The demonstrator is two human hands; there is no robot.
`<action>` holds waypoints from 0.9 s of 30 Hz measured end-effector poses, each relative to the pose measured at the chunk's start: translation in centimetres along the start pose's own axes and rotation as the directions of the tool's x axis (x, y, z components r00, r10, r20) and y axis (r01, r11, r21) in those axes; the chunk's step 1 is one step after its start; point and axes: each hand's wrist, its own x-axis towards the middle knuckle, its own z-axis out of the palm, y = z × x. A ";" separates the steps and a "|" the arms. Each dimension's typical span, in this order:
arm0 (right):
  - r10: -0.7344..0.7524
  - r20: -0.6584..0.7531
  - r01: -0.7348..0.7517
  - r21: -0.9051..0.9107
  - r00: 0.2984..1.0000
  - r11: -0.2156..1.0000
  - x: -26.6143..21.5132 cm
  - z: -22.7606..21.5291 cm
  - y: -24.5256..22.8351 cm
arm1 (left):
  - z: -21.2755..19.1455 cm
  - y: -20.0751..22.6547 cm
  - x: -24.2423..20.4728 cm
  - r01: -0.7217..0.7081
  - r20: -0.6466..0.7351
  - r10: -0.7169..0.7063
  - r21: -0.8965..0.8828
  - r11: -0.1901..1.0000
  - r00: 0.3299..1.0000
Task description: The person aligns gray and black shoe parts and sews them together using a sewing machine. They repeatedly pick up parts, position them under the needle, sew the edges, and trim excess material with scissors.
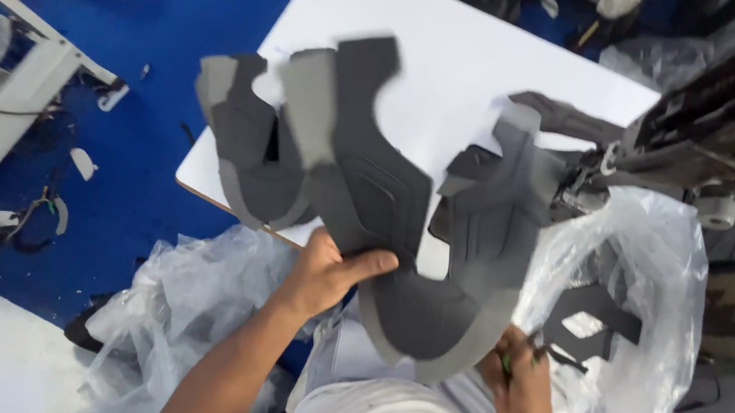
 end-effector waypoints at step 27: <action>-0.180 -0.391 0.221 0.064 0.903 0.973 -4.7 -0.3 -0.6 | 6.4 -6.2 -4.9 0.481 0.304 -0.500 0.142 0.865 0.811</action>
